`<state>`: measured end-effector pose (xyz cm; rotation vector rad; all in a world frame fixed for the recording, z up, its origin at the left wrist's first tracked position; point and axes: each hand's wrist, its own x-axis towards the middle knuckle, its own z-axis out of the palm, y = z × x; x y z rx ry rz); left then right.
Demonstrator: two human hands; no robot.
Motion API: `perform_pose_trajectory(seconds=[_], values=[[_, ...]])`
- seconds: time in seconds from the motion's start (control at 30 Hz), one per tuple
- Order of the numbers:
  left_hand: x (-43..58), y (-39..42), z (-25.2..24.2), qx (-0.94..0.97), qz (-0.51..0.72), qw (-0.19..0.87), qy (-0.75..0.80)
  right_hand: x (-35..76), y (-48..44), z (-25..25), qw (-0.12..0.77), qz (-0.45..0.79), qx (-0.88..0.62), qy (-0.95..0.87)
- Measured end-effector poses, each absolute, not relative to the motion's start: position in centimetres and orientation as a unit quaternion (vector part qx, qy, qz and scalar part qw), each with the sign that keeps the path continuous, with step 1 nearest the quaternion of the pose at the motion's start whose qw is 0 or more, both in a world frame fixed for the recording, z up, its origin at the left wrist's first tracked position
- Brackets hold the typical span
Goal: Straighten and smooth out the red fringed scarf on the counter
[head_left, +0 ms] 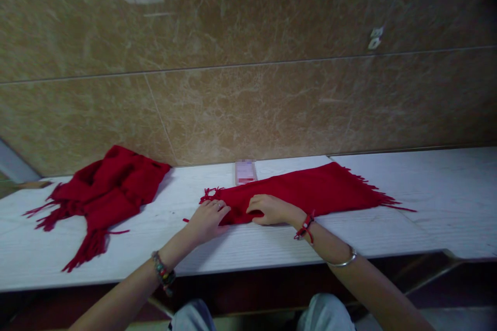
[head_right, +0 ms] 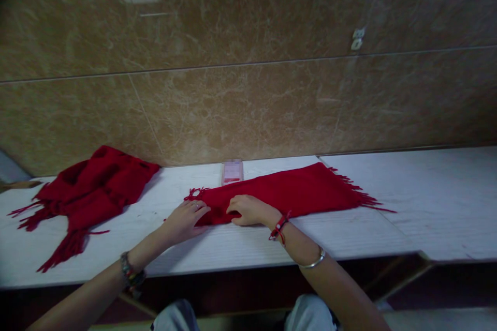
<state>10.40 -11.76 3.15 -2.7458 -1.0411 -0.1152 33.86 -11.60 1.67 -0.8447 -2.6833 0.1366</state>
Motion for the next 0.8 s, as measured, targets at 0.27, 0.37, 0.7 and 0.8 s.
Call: perform_pose_trajectory(seconds=[0.27,0.37,0.7,0.8], values=[[12.7,-10.9,1.5,-0.898,-0.05,0.125,-0.42,33.6,-11.6,1.8,0.189,-0.016,-0.328,-0.925],[12.4,-10.5,1.7,-0.89,-0.051,0.153,-0.427,33.7,-11.5,1.9,0.21,-0.015,-0.344,-0.915],[9.6,-10.5,1.6,-0.909,-0.078,0.183,-0.367,32.4,-12.0,1.4,0.171,-0.035,-0.334,-0.926],[9.4,-10.0,0.9,-0.905,-0.092,0.161,-0.382,32.4,-12.3,1.6,0.159,-0.072,-0.308,-0.935]])
